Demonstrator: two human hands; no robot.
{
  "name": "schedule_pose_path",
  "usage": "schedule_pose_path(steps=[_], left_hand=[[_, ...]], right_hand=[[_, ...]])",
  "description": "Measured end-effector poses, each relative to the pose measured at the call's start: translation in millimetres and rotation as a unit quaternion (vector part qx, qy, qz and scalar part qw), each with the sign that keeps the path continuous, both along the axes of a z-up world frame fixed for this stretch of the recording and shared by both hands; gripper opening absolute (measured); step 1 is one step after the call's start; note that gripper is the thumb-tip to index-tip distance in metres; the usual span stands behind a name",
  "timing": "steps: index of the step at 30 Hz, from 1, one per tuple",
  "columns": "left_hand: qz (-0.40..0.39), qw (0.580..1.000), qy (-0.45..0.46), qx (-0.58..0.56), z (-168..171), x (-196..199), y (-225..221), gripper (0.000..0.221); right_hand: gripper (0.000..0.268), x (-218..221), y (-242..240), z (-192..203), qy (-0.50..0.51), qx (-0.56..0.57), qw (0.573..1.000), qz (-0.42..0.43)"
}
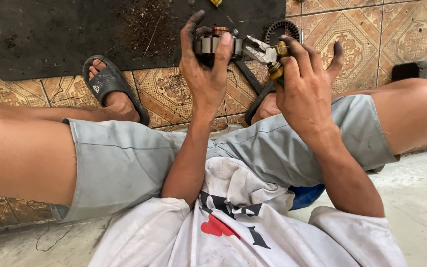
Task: Using pliers to extract plastic insulators from the slots of a motor stator.
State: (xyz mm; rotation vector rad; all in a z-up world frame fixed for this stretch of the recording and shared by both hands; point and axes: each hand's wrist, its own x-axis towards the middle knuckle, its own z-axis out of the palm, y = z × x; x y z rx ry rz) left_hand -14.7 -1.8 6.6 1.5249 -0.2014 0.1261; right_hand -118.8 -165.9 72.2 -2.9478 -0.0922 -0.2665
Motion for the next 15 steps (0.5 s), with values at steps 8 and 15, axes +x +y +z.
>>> schedule_pose_path(steps=[8,15], left_hand=[[0.01,0.997,-0.031,0.074,29,-7,3,0.05],[0.003,0.996,-0.045,0.08,25,-7,5,0.051]], right_hand=[[0.033,1,3,4,-0.04,0.011,0.999,0.002],[0.038,-1,3,3,-0.048,0.075,0.996,-0.004]])
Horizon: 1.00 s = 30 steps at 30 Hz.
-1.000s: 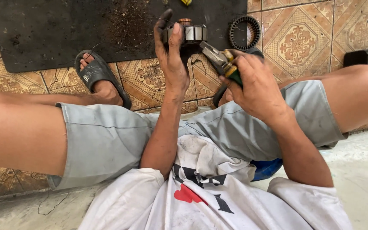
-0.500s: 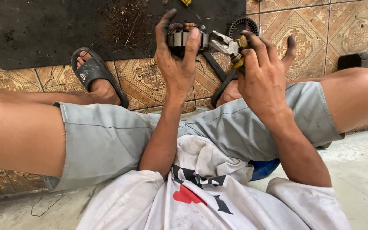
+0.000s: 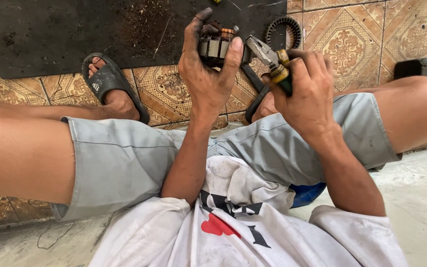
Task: Using pliers to extract plastic insulators from the slots of a motor stator.
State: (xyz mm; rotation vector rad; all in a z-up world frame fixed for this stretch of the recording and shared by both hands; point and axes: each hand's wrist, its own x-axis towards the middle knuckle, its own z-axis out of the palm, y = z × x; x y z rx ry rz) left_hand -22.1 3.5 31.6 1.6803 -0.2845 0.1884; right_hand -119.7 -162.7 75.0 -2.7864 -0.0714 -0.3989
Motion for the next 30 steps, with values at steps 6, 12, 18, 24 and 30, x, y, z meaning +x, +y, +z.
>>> schedule_pose_path(steps=[6,12,18,24,30], left_hand=[[-0.004,0.999,-0.037,0.039,3,1,1,0.055],[-0.015,0.998,-0.048,0.038,-11,7,-3,0.055],[-0.034,0.983,0.067,-0.165,-29,9,-14,0.033],[-0.032,0.935,0.274,-0.223,-13,17,-2,0.082],[-0.072,0.811,0.376,-0.442,-21,27,16,0.068]], right_hand=[[0.038,0,1,11,0.026,0.101,0.995,0.011],[0.013,2,1,19,0.196,0.296,0.934,-0.032],[0.02,4,3,15,0.208,0.357,0.91,0.045],[0.02,-1,5,21,0.205,0.307,0.923,0.107],[0.014,-8,2,11,0.21,0.318,0.924,-0.021]])
